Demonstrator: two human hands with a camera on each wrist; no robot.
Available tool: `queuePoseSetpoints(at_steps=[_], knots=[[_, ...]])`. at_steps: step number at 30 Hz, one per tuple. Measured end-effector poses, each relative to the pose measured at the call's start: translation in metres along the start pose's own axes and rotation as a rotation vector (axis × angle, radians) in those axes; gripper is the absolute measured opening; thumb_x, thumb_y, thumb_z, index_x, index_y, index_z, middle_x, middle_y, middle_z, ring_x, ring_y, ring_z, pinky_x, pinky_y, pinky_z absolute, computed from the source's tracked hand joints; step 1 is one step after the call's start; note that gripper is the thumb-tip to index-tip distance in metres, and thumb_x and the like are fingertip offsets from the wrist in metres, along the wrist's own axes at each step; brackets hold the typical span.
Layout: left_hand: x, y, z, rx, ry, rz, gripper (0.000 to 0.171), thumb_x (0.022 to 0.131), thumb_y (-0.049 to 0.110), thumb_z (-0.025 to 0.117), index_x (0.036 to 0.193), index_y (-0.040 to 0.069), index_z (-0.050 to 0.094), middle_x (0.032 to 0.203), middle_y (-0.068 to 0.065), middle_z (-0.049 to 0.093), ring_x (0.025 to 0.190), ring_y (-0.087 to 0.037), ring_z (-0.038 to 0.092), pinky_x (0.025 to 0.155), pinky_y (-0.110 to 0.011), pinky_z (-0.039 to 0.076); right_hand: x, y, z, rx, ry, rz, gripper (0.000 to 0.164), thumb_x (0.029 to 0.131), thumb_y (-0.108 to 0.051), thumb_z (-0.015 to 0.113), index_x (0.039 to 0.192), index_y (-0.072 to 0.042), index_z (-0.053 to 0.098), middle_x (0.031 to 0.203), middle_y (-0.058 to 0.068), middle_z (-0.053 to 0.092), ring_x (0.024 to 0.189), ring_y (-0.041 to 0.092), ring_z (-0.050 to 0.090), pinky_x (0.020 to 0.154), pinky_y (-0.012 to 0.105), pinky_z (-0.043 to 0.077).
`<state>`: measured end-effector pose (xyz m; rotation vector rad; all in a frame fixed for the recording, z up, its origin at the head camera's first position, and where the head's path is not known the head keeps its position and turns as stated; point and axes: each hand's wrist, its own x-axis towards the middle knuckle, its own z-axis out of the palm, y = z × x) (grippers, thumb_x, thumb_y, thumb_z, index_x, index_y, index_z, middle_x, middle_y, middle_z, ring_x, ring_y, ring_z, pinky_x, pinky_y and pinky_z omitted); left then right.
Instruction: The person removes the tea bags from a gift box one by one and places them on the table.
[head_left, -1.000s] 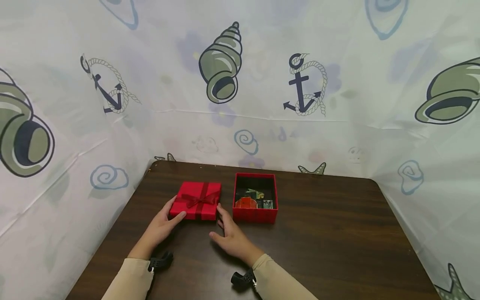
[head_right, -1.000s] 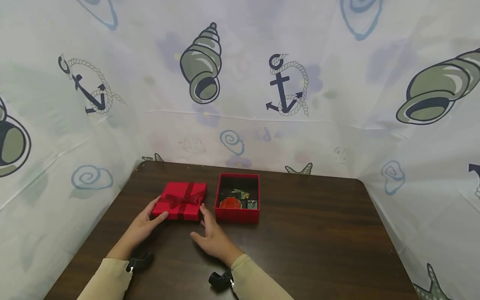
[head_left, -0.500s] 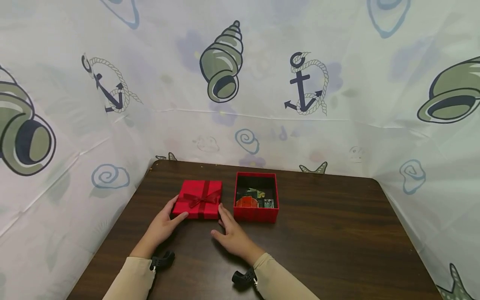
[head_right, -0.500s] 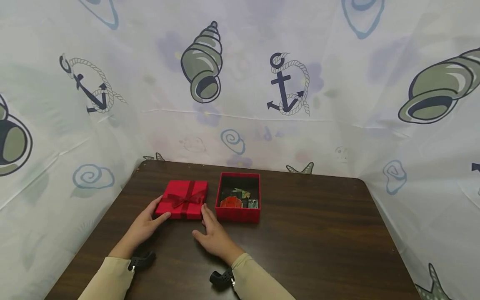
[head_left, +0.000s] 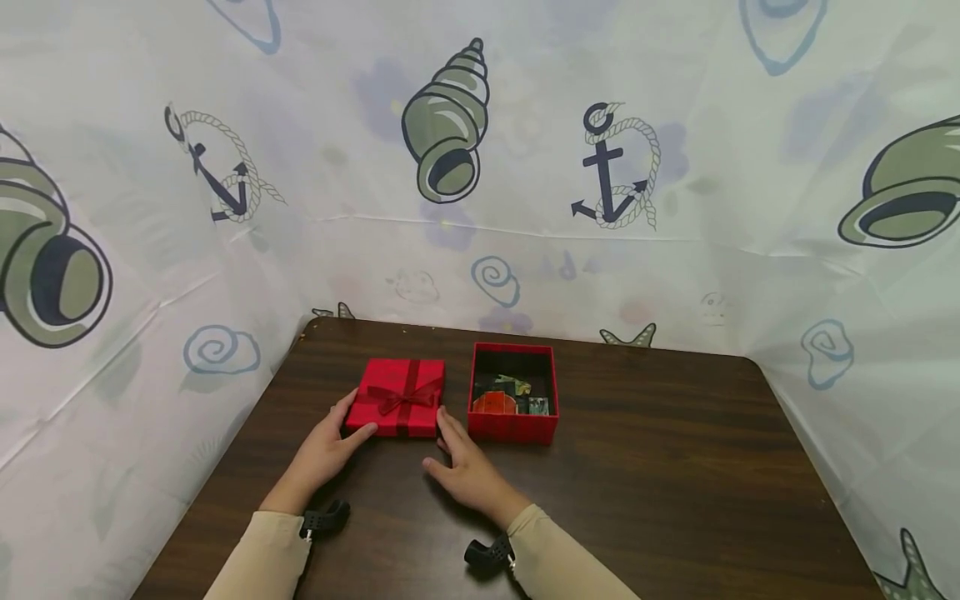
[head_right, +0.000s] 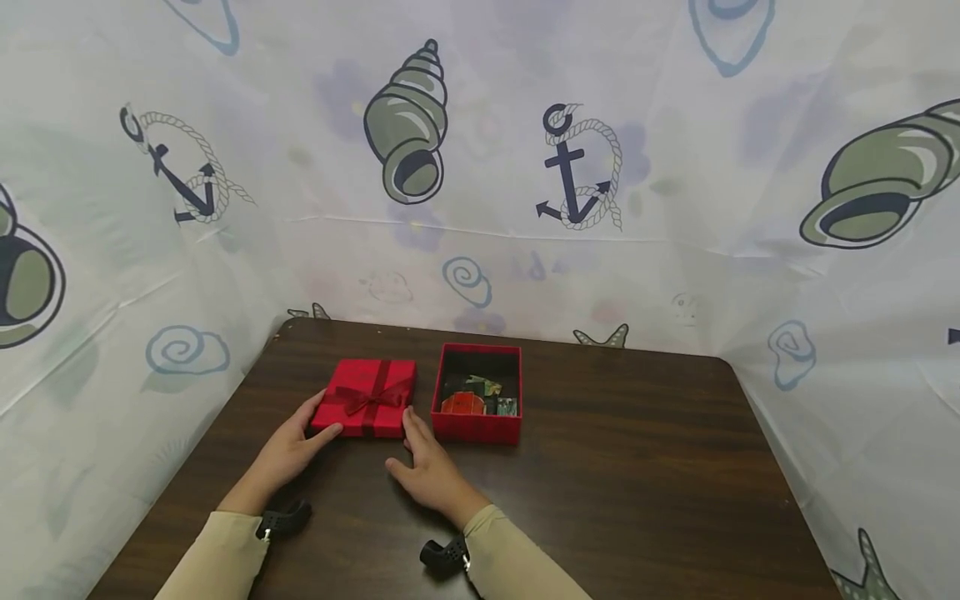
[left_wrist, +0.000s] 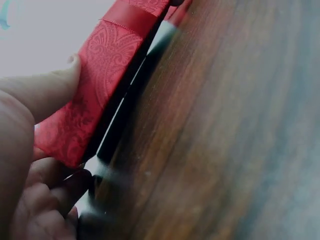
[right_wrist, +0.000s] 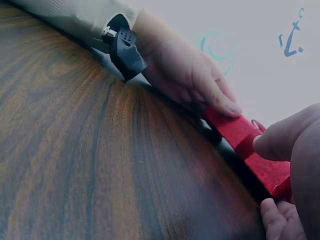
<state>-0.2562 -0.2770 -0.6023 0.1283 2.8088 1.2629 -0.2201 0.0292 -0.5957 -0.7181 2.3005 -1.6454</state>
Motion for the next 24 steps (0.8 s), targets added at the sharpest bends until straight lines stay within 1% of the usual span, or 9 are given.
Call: queuePoseSetpoints(at_steps=[3, 5, 8, 12, 13, 20, 24], knots=[[-0.0013, 0.0012, 0.0, -0.011, 0.007, 0.007, 0.099, 0.102, 0.063, 0.069, 0.174, 0.013, 0.025, 0.177, -0.025, 0.032, 0.163, -0.052, 0.029, 0.129, -0.072, 0.027, 0.0003, 0.0, 0.0012, -0.004, 0.003, -0.005, 0.087, 0.108, -0.015, 0.068, 0.175, -0.007, 0.014, 0.185, 0.011, 0.012, 0.167, 0.024, 0.029, 0.129, 0.039, 0.038], [-0.0018, 0.0024, 0.0005, -0.014, 0.008, 0.017, 0.098, 0.102, 0.061, 0.069, 0.174, 0.011, 0.025, 0.176, -0.025, 0.032, 0.163, -0.05, 0.031, 0.129, -0.071, 0.027, 0.0002, -0.0003, 0.002, -0.02, 0.007, -0.004, 0.087, 0.108, -0.016, 0.068, 0.175, -0.007, 0.014, 0.185, 0.012, 0.011, 0.167, 0.024, 0.028, 0.129, 0.04, 0.038], [-0.0021, 0.0036, 0.0014, -0.015, 0.002, 0.034, 0.096, 0.104, 0.058, 0.069, 0.173, 0.008, 0.025, 0.176, -0.026, 0.031, 0.163, -0.05, 0.03, 0.13, -0.07, 0.027, -0.0006, -0.0006, 0.0034, -0.06, 0.015, 0.006, 0.087, 0.108, -0.021, 0.069, 0.176, -0.009, 0.015, 0.185, 0.012, 0.009, 0.164, 0.025, 0.035, 0.129, 0.043, 0.039], [-0.0021, 0.0038, 0.0025, -0.025, -0.002, 0.047, 0.095, 0.104, 0.054, 0.07, 0.173, 0.006, 0.025, 0.176, -0.026, 0.032, 0.162, -0.049, 0.031, 0.13, -0.069, 0.027, -0.002, -0.0001, 0.0047, -0.101, 0.021, 0.025, 0.085, 0.108, -0.027, 0.068, 0.176, -0.013, 0.018, 0.185, 0.01, 0.009, 0.156, 0.027, 0.049, 0.128, 0.045, 0.04], [-0.0021, 0.0038, 0.0027, -0.023, -0.002, 0.049, 0.095, 0.105, 0.054, 0.07, 0.173, 0.006, 0.025, 0.175, -0.026, 0.032, 0.162, -0.049, 0.032, 0.13, -0.069, 0.027, -0.0021, -0.0002, 0.0049, -0.106, 0.022, 0.025, 0.085, 0.108, -0.028, 0.068, 0.176, -0.013, 0.019, 0.185, 0.009, 0.009, 0.156, 0.027, 0.05, 0.128, 0.045, 0.04], [-0.002, 0.0045, 0.0028, -0.027, -0.007, 0.056, 0.093, 0.106, 0.053, 0.069, 0.173, 0.006, 0.024, 0.176, -0.027, 0.031, 0.163, -0.05, 0.03, 0.13, -0.07, 0.025, -0.0028, -0.0018, 0.004, -0.13, 0.024, 0.016, 0.084, 0.108, -0.029, 0.068, 0.176, -0.016, 0.021, 0.185, 0.007, 0.007, 0.156, 0.026, 0.05, 0.129, 0.047, 0.04], [-0.0018, 0.004, 0.0029, -0.033, -0.01, 0.062, 0.092, 0.107, 0.05, 0.068, 0.172, 0.005, 0.024, 0.175, -0.027, 0.031, 0.163, -0.05, 0.029, 0.13, -0.07, 0.025, -0.0038, -0.0023, 0.0028, -0.148, 0.021, 0.019, 0.081, 0.108, -0.029, 0.069, 0.175, -0.018, 0.025, 0.185, 0.007, 0.007, 0.16, 0.027, 0.044, 0.13, 0.05, 0.038]])
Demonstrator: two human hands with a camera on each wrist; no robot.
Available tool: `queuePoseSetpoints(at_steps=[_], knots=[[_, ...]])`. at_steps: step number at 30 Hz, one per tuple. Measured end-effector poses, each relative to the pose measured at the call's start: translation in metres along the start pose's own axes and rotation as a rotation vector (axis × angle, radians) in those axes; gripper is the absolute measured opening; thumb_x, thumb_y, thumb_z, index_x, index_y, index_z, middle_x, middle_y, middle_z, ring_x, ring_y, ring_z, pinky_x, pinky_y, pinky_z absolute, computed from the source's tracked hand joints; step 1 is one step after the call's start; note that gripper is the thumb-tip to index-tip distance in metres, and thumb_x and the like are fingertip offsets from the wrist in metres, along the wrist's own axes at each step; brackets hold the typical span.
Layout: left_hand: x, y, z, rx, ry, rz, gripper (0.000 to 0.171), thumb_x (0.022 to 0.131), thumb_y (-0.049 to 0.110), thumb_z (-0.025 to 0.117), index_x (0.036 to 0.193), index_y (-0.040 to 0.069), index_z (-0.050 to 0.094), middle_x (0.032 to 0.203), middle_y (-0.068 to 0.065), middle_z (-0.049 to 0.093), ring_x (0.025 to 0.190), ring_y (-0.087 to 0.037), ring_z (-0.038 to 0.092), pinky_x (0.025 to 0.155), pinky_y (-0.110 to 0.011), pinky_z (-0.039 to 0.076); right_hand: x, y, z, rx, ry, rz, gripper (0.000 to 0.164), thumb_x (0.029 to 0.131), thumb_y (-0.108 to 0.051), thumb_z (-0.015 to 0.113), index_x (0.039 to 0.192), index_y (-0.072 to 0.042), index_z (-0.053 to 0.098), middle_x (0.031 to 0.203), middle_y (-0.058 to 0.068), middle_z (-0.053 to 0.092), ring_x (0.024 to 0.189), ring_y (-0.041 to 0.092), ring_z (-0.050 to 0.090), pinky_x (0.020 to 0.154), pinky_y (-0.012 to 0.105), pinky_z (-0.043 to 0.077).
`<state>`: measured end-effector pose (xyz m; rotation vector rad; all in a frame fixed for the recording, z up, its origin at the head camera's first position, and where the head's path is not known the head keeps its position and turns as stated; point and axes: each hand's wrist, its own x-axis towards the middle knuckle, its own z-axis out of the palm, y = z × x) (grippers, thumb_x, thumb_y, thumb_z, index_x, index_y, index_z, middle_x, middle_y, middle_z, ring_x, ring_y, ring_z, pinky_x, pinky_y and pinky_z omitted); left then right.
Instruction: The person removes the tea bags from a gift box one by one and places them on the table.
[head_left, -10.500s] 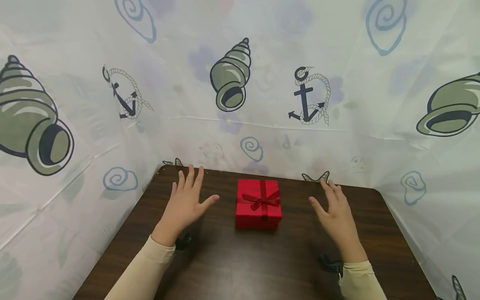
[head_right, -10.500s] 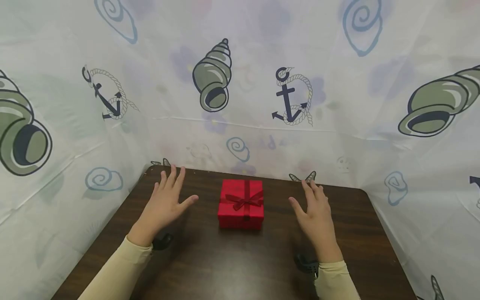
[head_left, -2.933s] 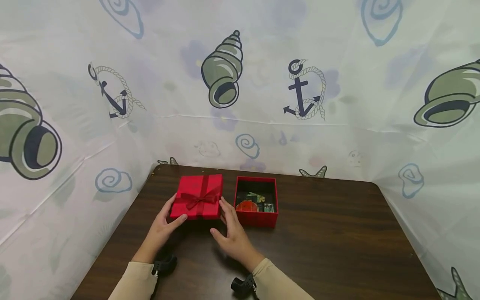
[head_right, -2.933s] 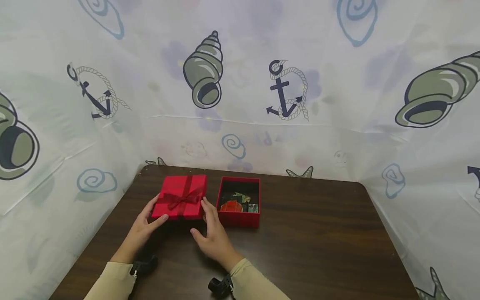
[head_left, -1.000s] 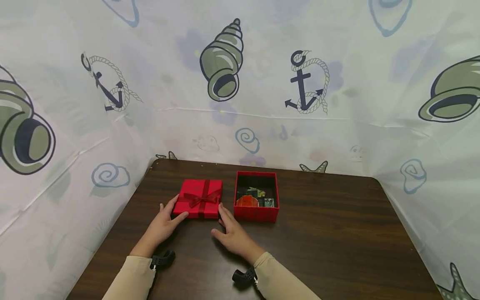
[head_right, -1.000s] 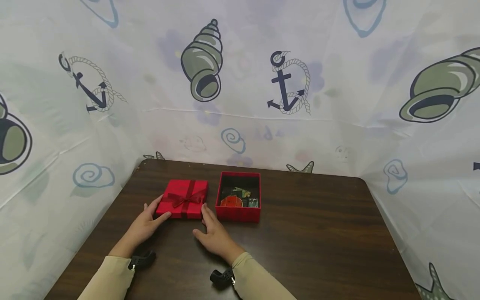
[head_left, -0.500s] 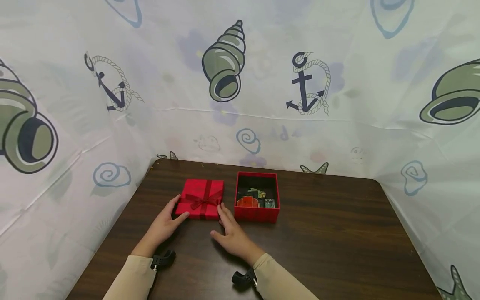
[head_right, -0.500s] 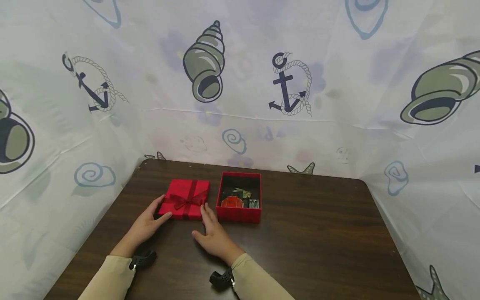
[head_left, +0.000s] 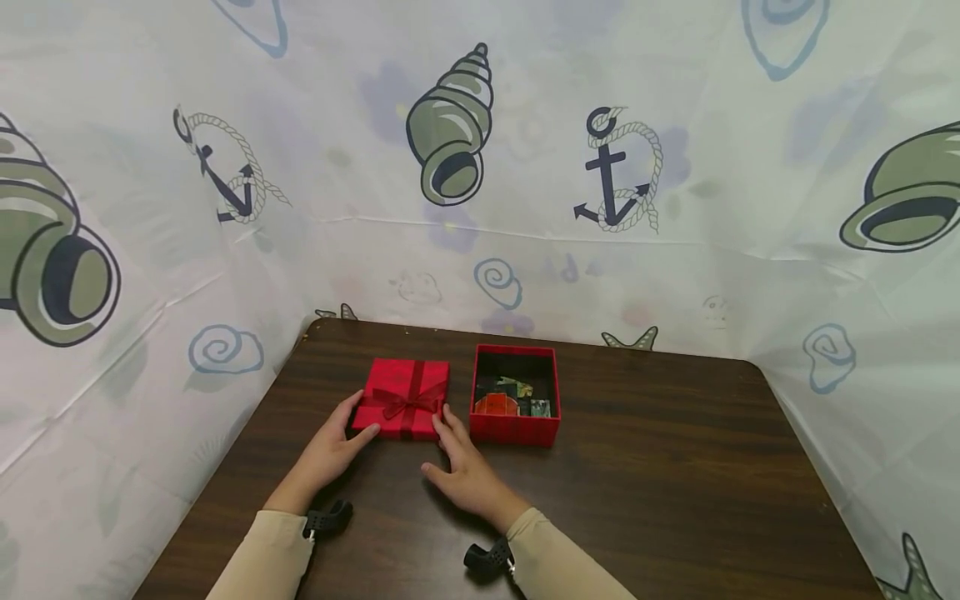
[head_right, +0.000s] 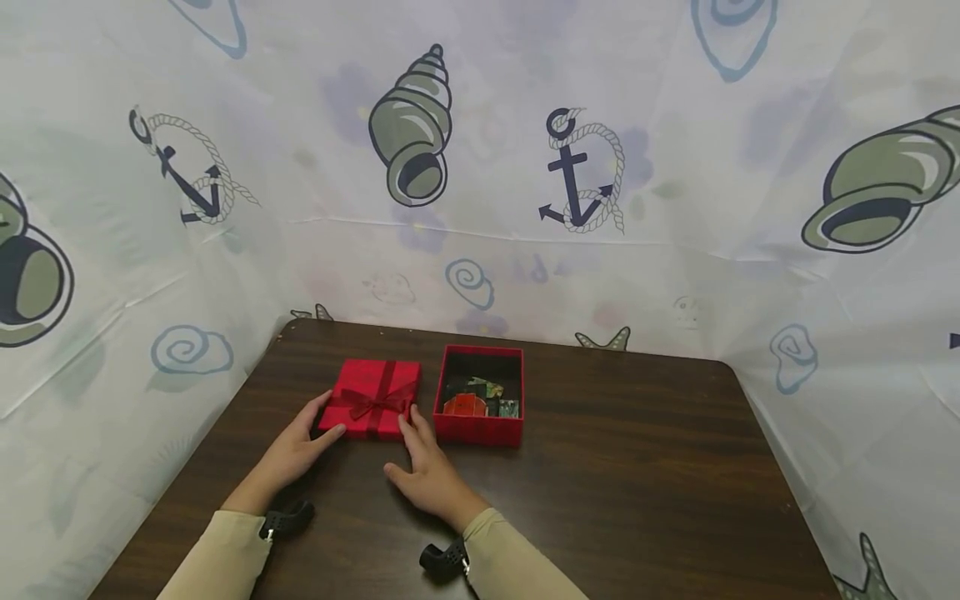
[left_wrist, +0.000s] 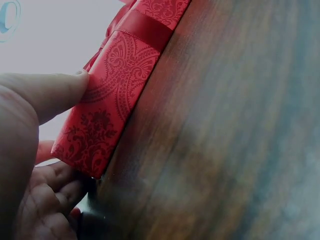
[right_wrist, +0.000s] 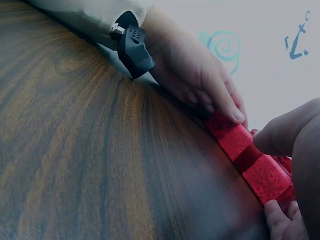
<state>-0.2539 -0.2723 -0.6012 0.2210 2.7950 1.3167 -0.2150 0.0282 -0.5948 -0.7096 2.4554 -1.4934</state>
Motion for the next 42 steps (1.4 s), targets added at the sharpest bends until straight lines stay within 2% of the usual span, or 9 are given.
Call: queuePoseSetpoints(at_steps=[4, 9, 14, 18, 25, 31, 35, 38, 42], knots=[[0.0, -0.001, 0.001, -0.006, 0.006, 0.004, 0.09, 0.107, 0.049, 0.068, 0.172, 0.004, 0.024, 0.175, -0.026, 0.031, 0.163, -0.049, 0.029, 0.13, -0.07, 0.025, 0.0, 0.001, 0.0, -0.003, 0.006, -0.009, 0.078, 0.108, -0.028, 0.069, 0.174, -0.017, 0.03, 0.185, 0.007, 0.009, 0.161, 0.028, 0.041, 0.13, 0.051, 0.038], [-0.001, -0.001, 0.0, -0.017, 0.014, 0.009, 0.088, 0.108, 0.048, 0.068, 0.171, 0.004, 0.026, 0.174, -0.027, 0.031, 0.163, -0.05, 0.028, 0.13, -0.071, 0.024, 0.0, 0.003, 0.002, 0.04, 0.01, -0.039, 0.075, 0.108, -0.025, 0.069, 0.172, -0.015, 0.033, 0.185, 0.009, 0.009, 0.157, 0.028, 0.048, 0.128, 0.046, 0.043], [-0.002, 0.001, -0.001, -0.028, 0.012, 0.004, 0.087, 0.108, 0.048, 0.067, 0.171, 0.003, 0.026, 0.173, -0.028, 0.032, 0.162, -0.051, 0.029, 0.129, -0.072, 0.024, 0.0, 0.005, 0.003, 0.097, 0.008, -0.082, 0.071, 0.107, -0.02, 0.07, 0.17, -0.012, 0.038, 0.185, 0.009, 0.009, 0.163, 0.029, 0.038, 0.128, 0.045, 0.042], [-0.003, 0.0, -0.002, -0.051, 0.02, 0.004, 0.084, 0.109, 0.046, 0.066, 0.17, 0.004, 0.027, 0.174, -0.027, 0.031, 0.163, -0.05, 0.028, 0.13, -0.073, 0.023, 0.001, 0.006, 0.003, 0.094, 0.003, -0.127, 0.067, 0.107, -0.017, 0.07, 0.168, -0.012, 0.041, 0.185, 0.012, 0.009, 0.167, 0.032, 0.028, 0.129, 0.045, 0.041], [-0.003, -0.001, -0.002, -0.079, 0.043, 0.011, 0.079, 0.11, 0.045, 0.065, 0.169, 0.006, 0.032, 0.172, -0.026, 0.035, 0.162, -0.049, 0.029, 0.129, -0.073, 0.024, -0.001, 0.003, 0.002, 0.062, 0.019, -0.191, 0.061, 0.107, -0.014, 0.069, 0.164, -0.01, 0.047, 0.184, 0.014, 0.011, 0.167, 0.035, 0.026, 0.127, 0.045, 0.044], [-0.003, -0.001, -0.004, -0.112, 0.081, 0.026, 0.071, 0.11, 0.042, 0.067, 0.166, 0.008, 0.039, 0.169, -0.023, 0.041, 0.161, -0.046, 0.033, 0.13, -0.072, 0.024, -0.002, -0.01, -0.005, 0.123, 0.069, -0.252, 0.047, 0.107, -0.01, 0.067, 0.153, -0.007, 0.057, 0.179, 0.014, 0.028, 0.162, 0.04, 0.036, 0.122, 0.05, 0.049], [-0.004, -0.001, -0.005, -0.117, 0.114, 0.034, 0.067, 0.109, 0.041, 0.068, 0.163, 0.009, 0.044, 0.166, -0.022, 0.045, 0.159, -0.045, 0.035, 0.129, -0.072, 0.025, -0.003, -0.022, -0.012, 0.171, 0.096, -0.262, 0.036, 0.106, -0.004, 0.067, 0.142, -0.008, 0.065, 0.163, 0.012, 0.052, 0.15, 0.036, 0.052, 0.117, 0.051, 0.054], [-0.004, -0.002, -0.005, -0.119, 0.146, 0.05, 0.063, 0.108, 0.039, 0.07, 0.16, 0.011, 0.049, 0.164, -0.02, 0.047, 0.158, -0.044, 0.037, 0.128, -0.073, 0.026, -0.004, -0.032, -0.021, 0.173, 0.122, -0.243, 0.03, 0.107, -0.005, 0.067, 0.135, -0.012, 0.069, 0.144, 0.006, 0.065, 0.135, 0.032, 0.062, 0.109, 0.048, 0.059], [-0.004, -0.001, -0.006, -0.126, 0.208, 0.109, 0.056, 0.108, 0.031, 0.072, 0.156, 0.009, 0.054, 0.161, -0.018, 0.052, 0.154, -0.042, 0.043, 0.128, -0.066, 0.032, -0.007, -0.044, -0.036, 0.202, 0.149, -0.222, 0.022, 0.109, -0.012, 0.066, 0.131, -0.012, 0.07, 0.132, 0.003, 0.068, 0.122, 0.031, 0.067, 0.101, 0.034, 0.06]])
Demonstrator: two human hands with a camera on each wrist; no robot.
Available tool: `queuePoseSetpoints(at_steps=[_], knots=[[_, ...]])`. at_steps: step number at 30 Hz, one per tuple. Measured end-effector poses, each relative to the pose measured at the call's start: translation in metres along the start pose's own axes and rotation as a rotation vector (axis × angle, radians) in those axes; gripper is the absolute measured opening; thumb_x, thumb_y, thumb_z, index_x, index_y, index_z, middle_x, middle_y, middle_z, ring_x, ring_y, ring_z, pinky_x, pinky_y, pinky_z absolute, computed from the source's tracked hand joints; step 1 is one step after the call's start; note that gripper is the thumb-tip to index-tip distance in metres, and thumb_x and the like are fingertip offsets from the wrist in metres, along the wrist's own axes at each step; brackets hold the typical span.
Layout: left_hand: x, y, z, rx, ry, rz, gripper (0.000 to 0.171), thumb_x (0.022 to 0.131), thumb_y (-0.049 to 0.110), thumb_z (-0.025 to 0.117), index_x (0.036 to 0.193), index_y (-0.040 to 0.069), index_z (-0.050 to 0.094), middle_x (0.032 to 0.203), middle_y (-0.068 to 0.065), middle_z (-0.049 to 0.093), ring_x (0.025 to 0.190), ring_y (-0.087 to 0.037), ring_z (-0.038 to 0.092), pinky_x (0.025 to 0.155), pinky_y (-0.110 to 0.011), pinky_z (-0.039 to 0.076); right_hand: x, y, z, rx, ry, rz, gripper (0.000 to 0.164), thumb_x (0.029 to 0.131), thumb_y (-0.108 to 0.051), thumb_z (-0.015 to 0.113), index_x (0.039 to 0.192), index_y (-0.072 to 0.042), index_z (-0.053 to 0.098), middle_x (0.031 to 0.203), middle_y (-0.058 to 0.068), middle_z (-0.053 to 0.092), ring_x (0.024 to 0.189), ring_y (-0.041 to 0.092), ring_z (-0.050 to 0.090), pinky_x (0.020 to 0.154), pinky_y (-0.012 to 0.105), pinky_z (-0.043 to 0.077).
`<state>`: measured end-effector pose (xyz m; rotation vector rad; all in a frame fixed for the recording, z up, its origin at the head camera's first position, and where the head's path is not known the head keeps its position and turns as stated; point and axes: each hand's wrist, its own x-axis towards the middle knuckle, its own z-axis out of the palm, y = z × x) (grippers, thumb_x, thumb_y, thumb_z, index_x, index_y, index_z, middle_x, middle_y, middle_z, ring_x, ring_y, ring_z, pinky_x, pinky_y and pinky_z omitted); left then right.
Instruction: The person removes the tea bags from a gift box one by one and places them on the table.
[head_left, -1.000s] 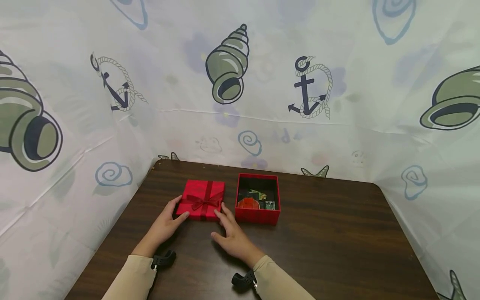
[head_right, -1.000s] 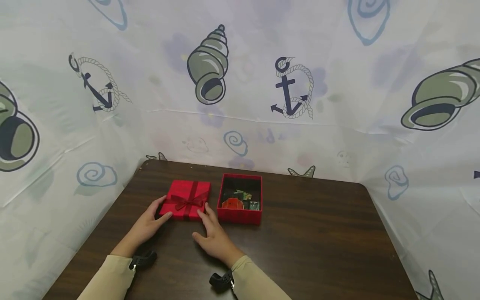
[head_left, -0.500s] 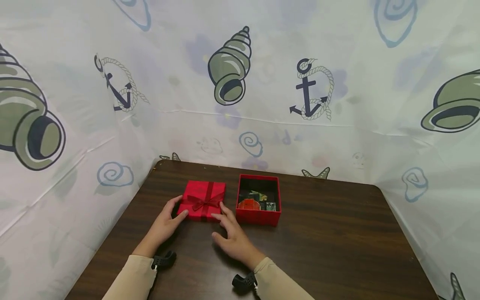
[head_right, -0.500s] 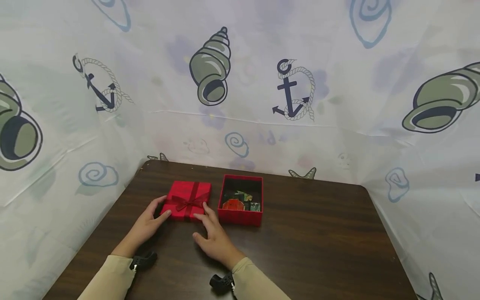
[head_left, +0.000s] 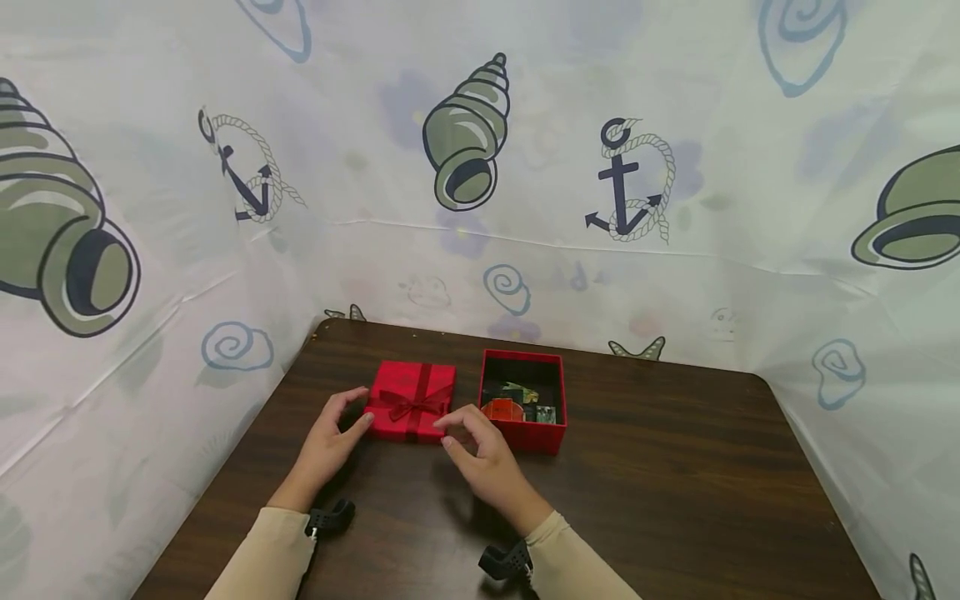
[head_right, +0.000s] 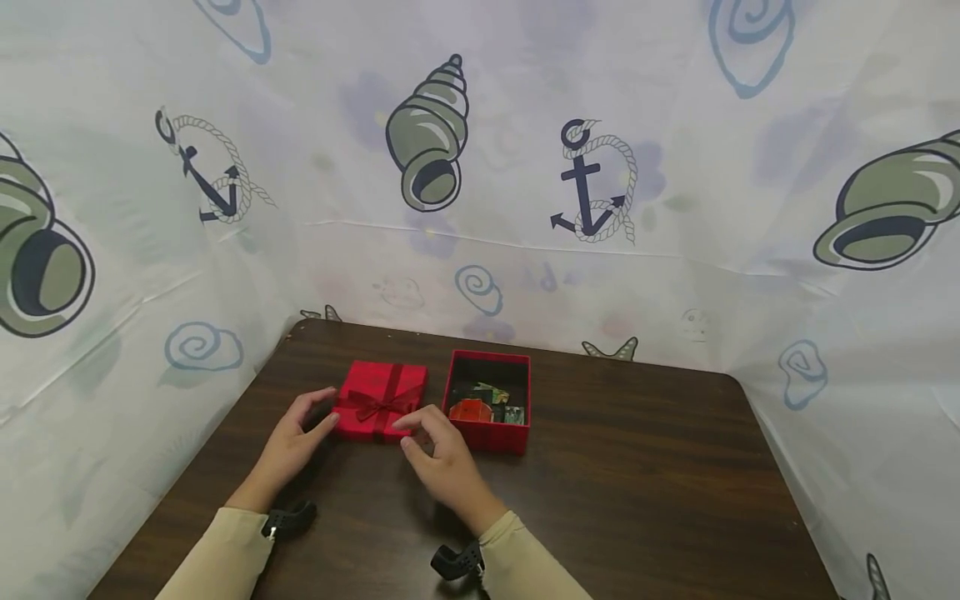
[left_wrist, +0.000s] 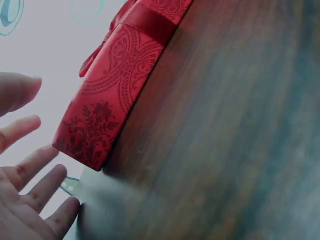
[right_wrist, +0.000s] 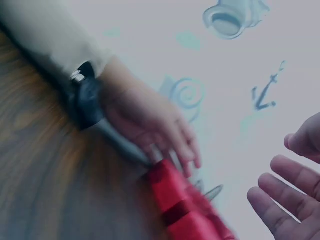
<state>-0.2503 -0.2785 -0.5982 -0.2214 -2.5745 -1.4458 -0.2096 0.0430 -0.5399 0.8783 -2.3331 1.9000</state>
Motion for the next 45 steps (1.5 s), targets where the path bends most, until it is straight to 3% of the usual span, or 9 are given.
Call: queuePoseSetpoints(at_steps=[3, 6, 13, 19, 22, 28, 30, 39, 45], knots=[[0.001, 0.003, 0.001, 0.001, 0.056, 0.074, 0.048, 0.106, 0.023, 0.074, 0.149, 0.005, 0.06, 0.158, -0.018, 0.056, 0.149, -0.039, 0.049, 0.129, -0.037, 0.036, 0.002, -0.012, -0.013, 0.081, 0.032, 0.002, 0.02, 0.11, -0.012, 0.064, 0.13, -0.011, 0.069, 0.13, 0.008, 0.069, 0.118, 0.027, 0.07, 0.102, 0.031, 0.061], [0.0, 0.007, 0.001, 0.012, 0.104, 0.139, 0.042, 0.104, 0.017, 0.076, 0.142, 0.003, 0.066, 0.155, -0.015, 0.059, 0.144, -0.035, 0.051, 0.116, -0.014, 0.033, 0.003, -0.02, -0.029, 0.153, 0.071, -0.003, 0.019, 0.111, -0.012, 0.063, 0.129, -0.01, 0.067, 0.129, 0.016, 0.07, 0.116, 0.025, 0.073, 0.105, 0.035, 0.061], [-0.003, 0.022, 0.004, -0.019, 0.16, 0.21, 0.032, 0.102, 0.011, 0.077, 0.133, 0.002, 0.071, 0.149, -0.013, 0.065, 0.14, -0.033, 0.053, 0.112, -0.014, 0.034, 0.006, -0.025, -0.072, 0.243, 0.205, -0.022, 0.028, 0.113, -0.017, 0.06, 0.133, 0.002, 0.06, 0.132, 0.028, 0.065, 0.121, 0.035, 0.07, 0.105, 0.034, 0.061], [0.001, 0.04, 0.012, -0.094, 0.149, 0.25, 0.034, 0.102, 0.007, 0.077, 0.135, 0.009, 0.07, 0.152, -0.013, 0.065, 0.149, -0.036, 0.05, 0.116, -0.007, 0.031, 0.011, -0.012, -0.095, 0.286, 0.31, 0.044, 0.032, 0.113, -0.018, 0.059, 0.136, 0.005, 0.056, 0.134, 0.031, 0.06, 0.126, 0.046, 0.066, 0.107, 0.034, 0.06], [0.003, 0.051, 0.02, -0.084, 0.099, 0.277, 0.037, 0.103, 0.01, 0.076, 0.138, 0.017, 0.069, 0.155, -0.011, 0.063, 0.153, -0.033, 0.049, 0.12, -0.014, 0.034, 0.011, -0.004, -0.1, 0.313, 0.351, 0.105, 0.03, 0.114, -0.017, 0.057, 0.137, 0.001, 0.057, 0.133, 0.027, 0.061, 0.127, 0.044, 0.068, 0.11, 0.037, 0.059], [0.009, 0.079, 0.035, -0.038, -0.009, 0.276, 0.041, 0.104, 0.019, 0.076, 0.143, 0.023, 0.065, 0.158, -0.003, 0.061, 0.15, -0.029, 0.05, 0.122, -0.061, 0.044, 0.007, 0.007, -0.1, 0.369, 0.375, 0.17, 0.03, 0.114, -0.015, 0.054, 0.141, -0.001, 0.054, 0.134, 0.023, 0.059, 0.124, 0.03, 0.072, 0.112, 0.036, 0.058], [0.016, 0.093, 0.041, -0.052, -0.039, 0.273, 0.043, 0.105, 0.023, 0.075, 0.146, 0.023, 0.063, 0.159, -0.002, 0.059, 0.15, -0.029, 0.05, 0.12, -0.069, 0.042, 0.008, 0.008, -0.1, 0.392, 0.377, 0.157, 0.032, 0.114, -0.015, 0.054, 0.143, 0.001, 0.053, 0.134, 0.024, 0.058, 0.124, 0.027, 0.072, 0.112, 0.035, 0.058], [0.046, 0.15, 0.086, -0.095, -0.175, 0.26, 0.06, 0.107, 0.04, 0.071, 0.16, 0.022, 0.049, 0.173, -0.005, 0.042, 0.159, -0.032, 0.041, 0.127, -0.069, 0.036, 0.009, 0.009, -0.101, 0.467, 0.396, 0.14, 0.039, 0.115, -0.012, 0.052, 0.147, 0.008, 0.044, 0.133, 0.018, 0.057, 0.135, 0.042, 0.065, 0.111, 0.033, 0.058], [0.053, 0.162, 0.124, -0.031, -0.207, 0.13, 0.086, 0.104, 0.058, 0.067, 0.171, 0.016, 0.035, 0.182, -0.007, 0.025, 0.167, -0.037, 0.027, 0.129, -0.071, 0.029, 0.01, 0.011, -0.102, 0.47, 0.386, 0.142, 0.041, 0.116, -0.015, 0.052, 0.148, 0.007, 0.042, 0.131, 0.014, 0.057, 0.123, 0.023, 0.072, 0.109, 0.032, 0.059]])
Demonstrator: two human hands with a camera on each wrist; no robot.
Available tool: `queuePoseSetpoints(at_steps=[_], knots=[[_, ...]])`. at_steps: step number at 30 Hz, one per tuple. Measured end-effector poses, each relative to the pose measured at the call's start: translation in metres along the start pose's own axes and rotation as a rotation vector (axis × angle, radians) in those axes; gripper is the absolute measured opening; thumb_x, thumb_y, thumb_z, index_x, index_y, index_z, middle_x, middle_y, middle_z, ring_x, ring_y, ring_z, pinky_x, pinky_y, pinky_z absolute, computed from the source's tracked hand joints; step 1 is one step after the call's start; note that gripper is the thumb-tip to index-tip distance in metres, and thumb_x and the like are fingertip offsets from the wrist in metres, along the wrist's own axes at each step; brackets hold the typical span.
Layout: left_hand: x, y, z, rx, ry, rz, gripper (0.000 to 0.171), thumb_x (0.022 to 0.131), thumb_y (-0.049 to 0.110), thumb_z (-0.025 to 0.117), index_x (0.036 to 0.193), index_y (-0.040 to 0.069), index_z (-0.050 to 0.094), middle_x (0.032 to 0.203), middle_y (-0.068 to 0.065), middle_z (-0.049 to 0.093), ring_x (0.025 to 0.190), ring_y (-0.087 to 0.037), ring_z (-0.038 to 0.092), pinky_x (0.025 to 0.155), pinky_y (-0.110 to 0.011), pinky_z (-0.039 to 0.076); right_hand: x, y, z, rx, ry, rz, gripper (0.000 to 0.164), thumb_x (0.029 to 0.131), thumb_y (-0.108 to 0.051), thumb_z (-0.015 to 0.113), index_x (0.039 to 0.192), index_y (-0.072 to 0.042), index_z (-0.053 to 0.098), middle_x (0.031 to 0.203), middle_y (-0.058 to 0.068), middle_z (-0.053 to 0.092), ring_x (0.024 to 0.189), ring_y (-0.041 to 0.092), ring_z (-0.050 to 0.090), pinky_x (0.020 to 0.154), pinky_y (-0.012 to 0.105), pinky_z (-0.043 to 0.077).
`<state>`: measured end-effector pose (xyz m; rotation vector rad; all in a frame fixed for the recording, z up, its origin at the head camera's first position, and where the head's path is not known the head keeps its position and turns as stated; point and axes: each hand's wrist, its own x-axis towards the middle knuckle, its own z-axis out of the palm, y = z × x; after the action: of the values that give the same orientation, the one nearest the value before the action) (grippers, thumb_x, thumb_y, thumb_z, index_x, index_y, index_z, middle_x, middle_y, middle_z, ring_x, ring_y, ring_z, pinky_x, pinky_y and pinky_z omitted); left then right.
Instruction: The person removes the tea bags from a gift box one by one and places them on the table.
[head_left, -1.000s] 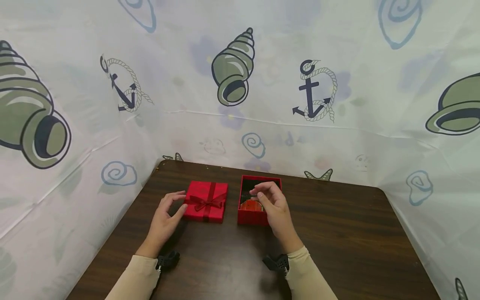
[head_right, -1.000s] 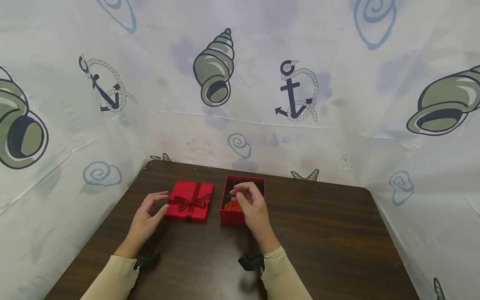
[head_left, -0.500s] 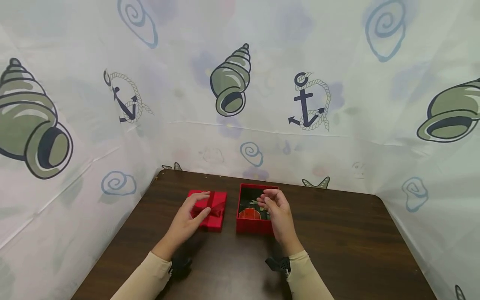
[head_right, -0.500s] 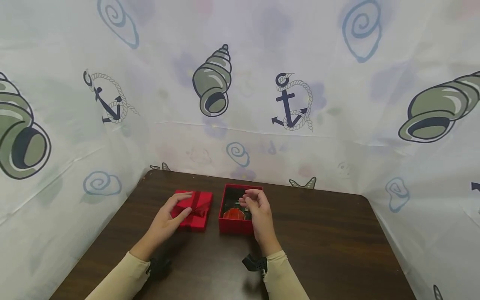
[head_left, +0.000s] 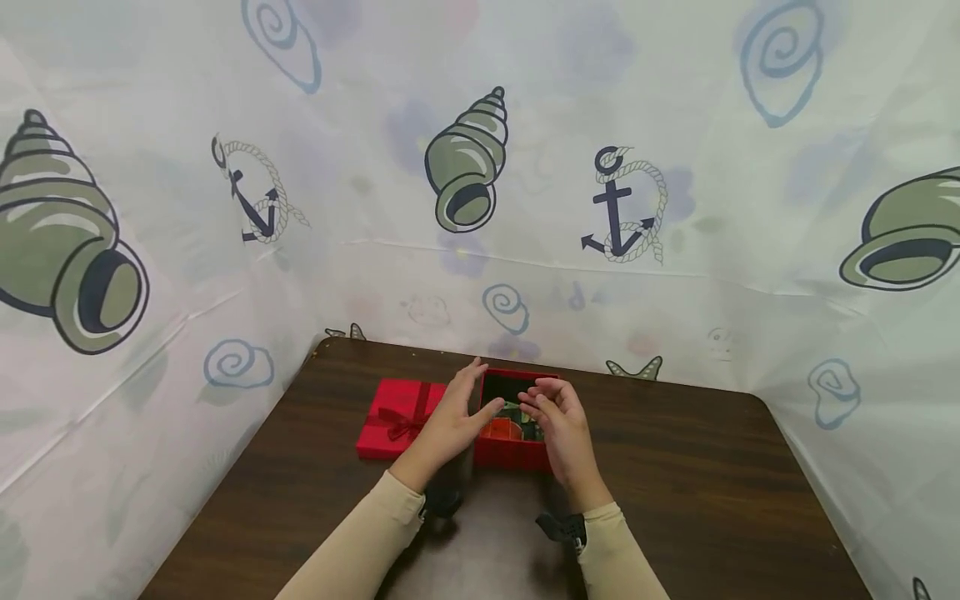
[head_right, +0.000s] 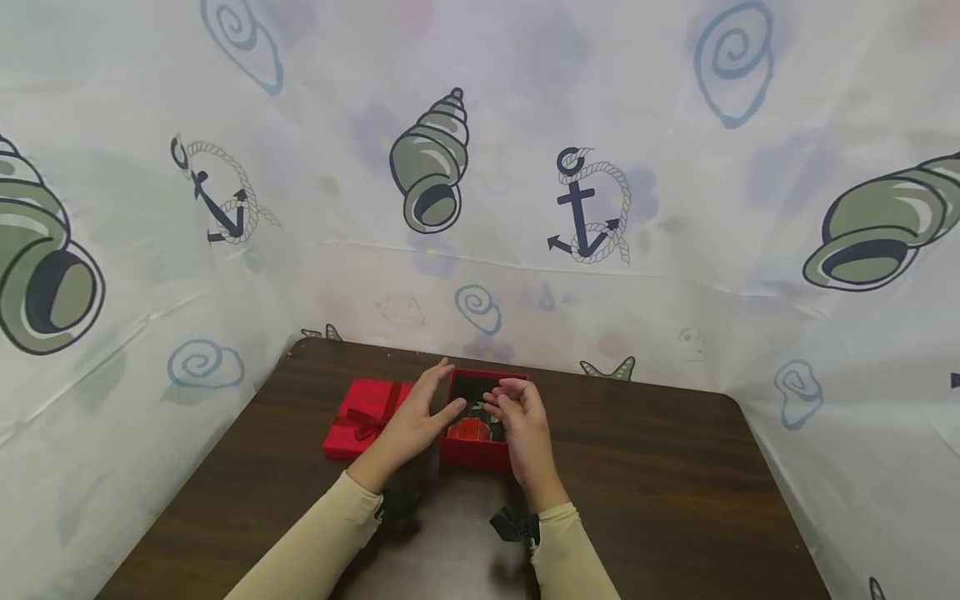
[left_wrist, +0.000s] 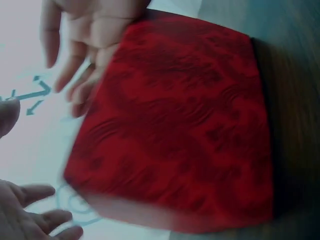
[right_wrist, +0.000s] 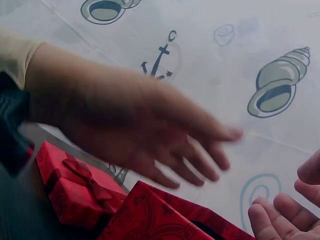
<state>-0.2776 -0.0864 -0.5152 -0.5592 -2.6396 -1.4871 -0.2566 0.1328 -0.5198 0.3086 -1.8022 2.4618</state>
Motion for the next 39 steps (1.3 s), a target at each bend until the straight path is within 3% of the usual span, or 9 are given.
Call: queuePoseSetpoints(at_steps=[5, 11, 15, 19, 23, 26, 31, 39], knots=[[0.002, -0.006, 0.023, 0.042, -0.054, -0.115, 0.105, 0.099, 0.068, 0.067, 0.176, 0.015, 0.019, 0.185, -0.011, 0.012, 0.171, -0.039, 0.015, 0.131, -0.071, 0.024, -0.002, 0.002, 0.001, 0.003, -0.014, 0.006, 0.04, 0.116, -0.014, 0.051, 0.149, 0.007, 0.043, 0.132, 0.018, 0.056, 0.123, 0.024, 0.071, 0.108, 0.03, 0.059], [0.003, -0.01, 0.039, 0.071, -0.059, -0.175, 0.119, 0.093, 0.077, 0.069, 0.177, 0.018, 0.01, 0.186, -0.011, 0.004, 0.17, -0.042, 0.016, 0.128, -0.073, 0.029, -0.003, -0.002, 0.001, 0.007, -0.018, 0.037, 0.04, 0.116, -0.012, 0.049, 0.152, 0.005, 0.043, 0.13, 0.011, 0.057, 0.125, 0.022, 0.071, 0.109, 0.028, 0.058], [0.005, -0.009, 0.042, 0.104, -0.036, -0.169, 0.129, 0.086, 0.077, 0.076, 0.177, 0.016, 0.008, 0.186, -0.01, 0.002, 0.169, -0.044, 0.017, 0.125, -0.072, 0.034, -0.003, -0.002, 0.001, 0.02, -0.025, 0.049, 0.042, 0.116, -0.013, 0.048, 0.154, 0.004, 0.042, 0.134, 0.017, 0.055, 0.126, 0.023, 0.071, 0.11, 0.03, 0.058], [0.007, -0.008, 0.041, 0.119, -0.071, -0.183, 0.139, 0.081, 0.07, 0.086, 0.177, 0.013, 0.002, 0.186, -0.01, -0.001, 0.17, -0.044, 0.016, 0.126, -0.069, 0.035, -0.001, -0.004, 0.0, 0.033, -0.024, 0.061, 0.044, 0.117, -0.014, 0.048, 0.156, 0.005, 0.039, 0.138, 0.023, 0.053, 0.127, 0.026, 0.069, 0.11, 0.032, 0.058], [0.008, -0.008, 0.04, 0.101, -0.108, -0.202, 0.145, 0.079, 0.063, 0.092, 0.177, 0.016, -0.003, 0.186, -0.01, -0.003, 0.171, -0.042, 0.013, 0.128, -0.068, 0.033, 0.003, -0.007, -0.002, 0.033, -0.02, 0.094, 0.044, 0.116, -0.016, 0.049, 0.156, 0.002, 0.04, 0.136, 0.018, 0.055, 0.131, 0.029, 0.067, 0.111, 0.033, 0.058], [0.008, -0.008, 0.039, 0.079, -0.122, -0.208, 0.146, 0.078, 0.061, 0.093, 0.177, 0.018, -0.005, 0.186, -0.009, -0.002, 0.171, -0.041, 0.011, 0.129, -0.068, 0.031, 0.007, -0.011, -0.005, 0.026, -0.024, 0.163, 0.044, 0.116, -0.018, 0.05, 0.155, 0.0, 0.041, 0.134, 0.013, 0.057, 0.133, 0.032, 0.063, 0.112, 0.035, 0.057], [0.008, -0.009, 0.039, 0.056, -0.139, -0.223, 0.149, 0.076, 0.066, 0.093, 0.176, 0.018, -0.007, 0.186, -0.01, -0.001, 0.171, -0.042, 0.011, 0.129, -0.069, 0.031, 0.02, -0.018, -0.008, -0.042, -0.054, 0.35, 0.046, 0.116, -0.023, 0.051, 0.156, -0.001, 0.042, 0.131, 0.008, 0.062, 0.131, 0.032, 0.062, 0.116, 0.044, 0.055], [0.01, -0.012, 0.04, 0.023, -0.148, -0.264, 0.149, 0.076, 0.068, 0.092, 0.176, 0.024, -0.009, 0.185, -0.014, 0.001, 0.17, -0.042, 0.014, 0.128, -0.069, 0.034, 0.055, -0.026, -0.011, -0.232, -0.141, 0.473, 0.045, 0.116, -0.028, 0.054, 0.149, 0.002, 0.05, 0.132, 0.021, 0.064, 0.13, 0.042, 0.063, 0.11, 0.041, 0.059]])
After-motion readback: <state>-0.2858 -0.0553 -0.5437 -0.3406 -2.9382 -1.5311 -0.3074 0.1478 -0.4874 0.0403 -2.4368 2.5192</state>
